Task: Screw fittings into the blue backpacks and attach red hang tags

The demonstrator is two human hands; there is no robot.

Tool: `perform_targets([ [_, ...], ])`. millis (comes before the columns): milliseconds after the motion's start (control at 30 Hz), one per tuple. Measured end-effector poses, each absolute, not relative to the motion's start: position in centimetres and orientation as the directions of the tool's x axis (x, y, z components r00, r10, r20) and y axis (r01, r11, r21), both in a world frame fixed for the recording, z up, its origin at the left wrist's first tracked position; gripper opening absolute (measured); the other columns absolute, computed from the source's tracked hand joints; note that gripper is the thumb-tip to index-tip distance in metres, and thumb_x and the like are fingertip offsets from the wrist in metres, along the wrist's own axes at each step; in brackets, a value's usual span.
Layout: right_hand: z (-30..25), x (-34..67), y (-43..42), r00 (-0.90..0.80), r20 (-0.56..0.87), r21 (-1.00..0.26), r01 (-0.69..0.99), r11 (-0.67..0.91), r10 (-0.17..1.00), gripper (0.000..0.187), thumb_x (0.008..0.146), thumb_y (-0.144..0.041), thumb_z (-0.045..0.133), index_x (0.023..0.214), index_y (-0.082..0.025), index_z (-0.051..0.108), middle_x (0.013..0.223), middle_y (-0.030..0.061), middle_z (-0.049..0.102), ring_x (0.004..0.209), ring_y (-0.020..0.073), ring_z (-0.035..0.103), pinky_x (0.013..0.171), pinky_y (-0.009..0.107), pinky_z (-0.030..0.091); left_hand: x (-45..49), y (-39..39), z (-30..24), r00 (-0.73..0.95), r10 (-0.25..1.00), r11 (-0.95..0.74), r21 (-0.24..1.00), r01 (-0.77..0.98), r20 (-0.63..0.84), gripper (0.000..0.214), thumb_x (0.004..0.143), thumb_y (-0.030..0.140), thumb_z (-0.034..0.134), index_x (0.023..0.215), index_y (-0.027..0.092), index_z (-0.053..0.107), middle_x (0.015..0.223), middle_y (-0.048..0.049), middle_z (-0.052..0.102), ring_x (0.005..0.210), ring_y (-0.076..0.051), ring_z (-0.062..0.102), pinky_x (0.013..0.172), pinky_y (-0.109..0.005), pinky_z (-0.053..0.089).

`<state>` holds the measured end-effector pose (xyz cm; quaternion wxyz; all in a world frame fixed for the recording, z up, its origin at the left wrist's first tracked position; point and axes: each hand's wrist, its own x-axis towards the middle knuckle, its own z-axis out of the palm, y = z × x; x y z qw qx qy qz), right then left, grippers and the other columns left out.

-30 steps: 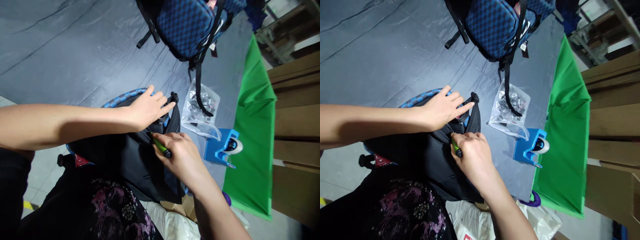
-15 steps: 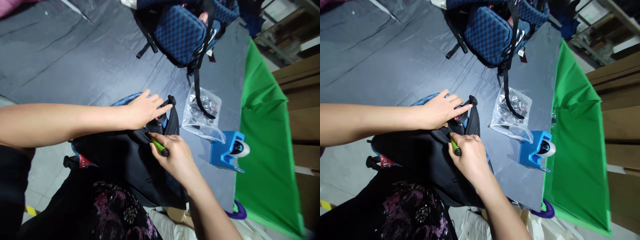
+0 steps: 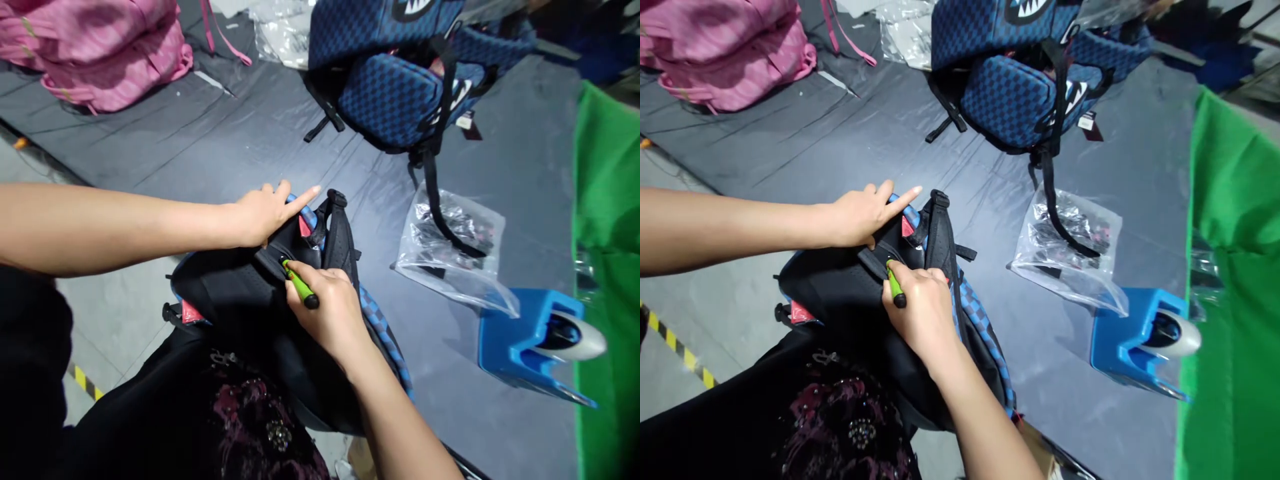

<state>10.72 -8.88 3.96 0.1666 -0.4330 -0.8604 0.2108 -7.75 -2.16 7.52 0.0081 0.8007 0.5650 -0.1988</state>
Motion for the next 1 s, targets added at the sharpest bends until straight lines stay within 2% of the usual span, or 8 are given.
perform_targets([
  [100, 3.7, 10.8, -8.7, -0.559, 0.117, -0.49, 0.687, 0.537, 0.821, 0.028, 0.088, -0.022, 0.061, 0.114, -0.018, 0.071, 0.09, 0.0067, 0.078, 0.074, 0.0202, 0.071, 0.08, 0.035, 0.047, -8.6, -1.9, 7.1, 0.357, 0.88, -0.416, -0.145, 0.898, -0.314, 0.118, 0.077, 0.024, 0.071, 0.157, 0.027, -0.015, 0.145, -0.0208, 0.038, 0.112, -0.032, 0.055, 0.087, -0.036, 0.05],
  [233, 3.6, 10.8, -8.5, -0.568, 0.146, -0.483, 0.673, 0.56, 0.81, 0.03, 0.088, -0.022, 0.061, 0.116, -0.018, 0.071, 0.089, 0.0059, 0.078, 0.074, 0.0202, 0.071, 0.079, 0.034, 0.048, -9.5, -1.5, 7.4, 0.414, 0.855, -0.455, -0.068, 0.888, -0.311, 0.108, 0.082, 0.021, 0.063, 0.158, 0.03, -0.013, 0.149, -0.0201, 0.033, 0.112, -0.032, 0.056, 0.087, -0.038, 0.05],
  [433, 3.7, 10.9, -8.5, -0.575, 0.171, -0.465, 0.669, 0.58, 0.8, 0.029, 0.089, -0.022, 0.06, 0.114, -0.017, 0.071, 0.087, 0.0068, 0.078, 0.07, 0.0198, 0.07, 0.077, 0.035, 0.049, -10.1, -1.2, 8.1, 0.383, 0.83, -0.42, -0.001, 0.908, -0.404, 0.113, 0.078, 0.016, 0.062, 0.156, 0.036, -0.017, 0.159, -0.0174, 0.02, 0.117, -0.031, 0.057, 0.087, -0.036, 0.05],
  [533, 3.6, 10.6, -8.3, -0.589, 0.195, -0.485, 0.637, 0.599, 0.784, 0.029, 0.089, -0.023, 0.06, 0.114, -0.016, 0.071, 0.086, 0.0063, 0.078, 0.069, 0.0203, 0.07, 0.075, 0.037, 0.049, -10.8, -1.8, 7.3, 0.361, 0.872, -0.358, 0.07, 0.931, -0.329, 0.115, 0.079, 0.019, 0.063, 0.155, 0.034, -0.021, 0.162, -0.017, 0.015, 0.119, -0.028, 0.057, 0.089, -0.032, 0.049],
  [633, 3.1, 9.6, -8.0, -0.605, 0.207, -0.578, 0.558, 0.595, 0.769, 0.029, 0.089, -0.023, 0.06, 0.116, -0.017, 0.071, 0.094, 0.0057, 0.078, 0.077, 0.0211, 0.072, 0.078, 0.037, 0.051, -11.3, -2.5, 6.5, 0.202, 0.934, -0.192, 0.063, 0.979, -0.296, 0.109, 0.084, 0.022, 0.06, 0.156, 0.026, -0.021, 0.154, -0.0229, 0.031, 0.11, -0.027, 0.062, 0.084, -0.032, 0.049],
  [733, 2.2, 8.0, -7.9, -0.547, 0.213, -0.721, 0.471, 0.508, 0.809, 0.031, 0.09, -0.023, 0.059, 0.118, -0.017, 0.069, 0.109, 0.0066, 0.076, 0.093, 0.0213, 0.073, 0.086, 0.034, 0.054, -11.6, -2.4, 6.6, 0.193, 0.9, -0.194, 0.038, 0.98, -0.391, 0.104, 0.086, 0.023, 0.06, 0.158, 0.022, -0.015, 0.135, -0.0217, 0.052, 0.103, -0.027, 0.065, 0.081, -0.031, 0.049],
  [833, 1.5, 6.6, -7.9, -0.469, 0.179, -0.797, 0.446, 0.407, 0.865, 0.03, 0.089, -0.024, 0.059, 0.116, -0.019, 0.07, 0.112, 0.0055, 0.076, 0.095, 0.021, 0.073, 0.087, 0.033, 0.056, -11.9, -1.7, 7.0, 0.263, 0.86, -0.268, 0.053, 0.962, -0.438, 0.104, 0.085, 0.024, 0.062, 0.158, 0.019, -0.012, 0.13, -0.0215, 0.056, 0.104, -0.027, 0.064, 0.082, -0.03, 0.048],
  [1000, 1.2, 4.9, -7.5, -0.457, 0.135, -0.829, 0.435, 0.353, 0.879, 0.028, 0.088, -0.026, 0.059, 0.114, -0.02, 0.071, 0.111, 0.0045, 0.076, 0.094, 0.0211, 0.073, 0.088, 0.035, 0.056, -12.9, -1.3, 6.6, 0.308, 0.867, -0.3, 0.083, 0.95, -0.392, 0.101, 0.085, 0.02, 0.058, 0.159, 0.019, -0.011, 0.122, -0.0192, 0.061, 0.099, -0.026, 0.064, 0.08, -0.031, 0.047],
])
